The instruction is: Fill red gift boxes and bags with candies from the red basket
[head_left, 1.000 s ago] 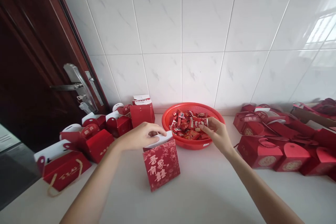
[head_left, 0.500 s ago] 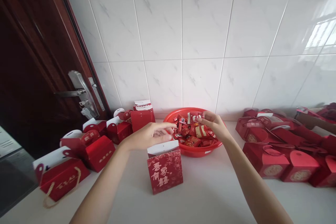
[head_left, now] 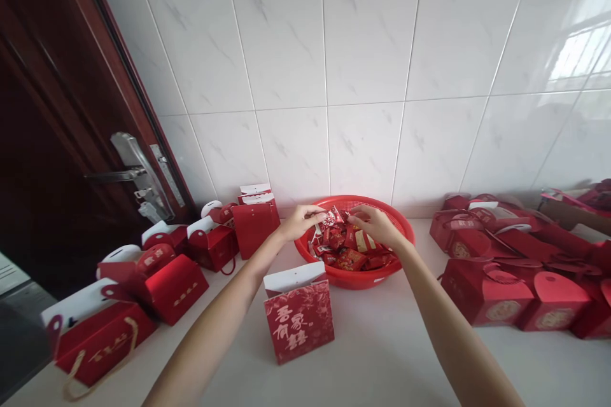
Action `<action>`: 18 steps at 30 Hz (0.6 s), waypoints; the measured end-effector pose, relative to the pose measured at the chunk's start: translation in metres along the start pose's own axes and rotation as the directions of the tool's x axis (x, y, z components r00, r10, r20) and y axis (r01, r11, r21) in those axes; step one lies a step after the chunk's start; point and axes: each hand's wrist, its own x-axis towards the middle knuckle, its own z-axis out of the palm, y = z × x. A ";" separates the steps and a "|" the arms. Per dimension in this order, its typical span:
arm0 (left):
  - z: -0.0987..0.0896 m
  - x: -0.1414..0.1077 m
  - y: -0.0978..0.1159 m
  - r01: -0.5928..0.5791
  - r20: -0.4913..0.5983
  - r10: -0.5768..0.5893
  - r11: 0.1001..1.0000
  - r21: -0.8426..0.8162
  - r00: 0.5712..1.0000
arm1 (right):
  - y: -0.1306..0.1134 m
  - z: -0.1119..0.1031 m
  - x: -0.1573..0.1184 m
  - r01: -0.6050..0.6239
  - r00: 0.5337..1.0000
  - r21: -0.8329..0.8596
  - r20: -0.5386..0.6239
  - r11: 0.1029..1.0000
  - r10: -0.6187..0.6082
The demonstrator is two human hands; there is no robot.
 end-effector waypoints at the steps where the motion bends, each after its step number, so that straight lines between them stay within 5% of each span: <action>1: 0.002 0.000 -0.005 0.007 -0.037 -0.007 1.000 -0.010 0.999 | 0.010 -0.005 0.000 -0.056 0.998 -0.068 -0.036 0.996 0.053; 4: 0.010 0.001 -0.014 0.035 -0.102 -0.040 0.998 -0.049 0.994 | 0.032 -0.014 -0.002 -0.189 0.981 -0.224 -0.074 0.956 0.177; 8: 0.020 0.005 -0.019 0.072 -0.108 -0.080 0.994 -0.080 0.991 | 0.038 -0.011 -0.005 -0.203 0.979 -0.271 -0.067 0.941 0.191; 18: 0.023 0.004 -0.023 0.144 -0.088 -0.147 0.989 -0.041 0.985 | 0.024 -0.012 -0.006 -0.055 0.936 0.025 -0.348 0.998 0.061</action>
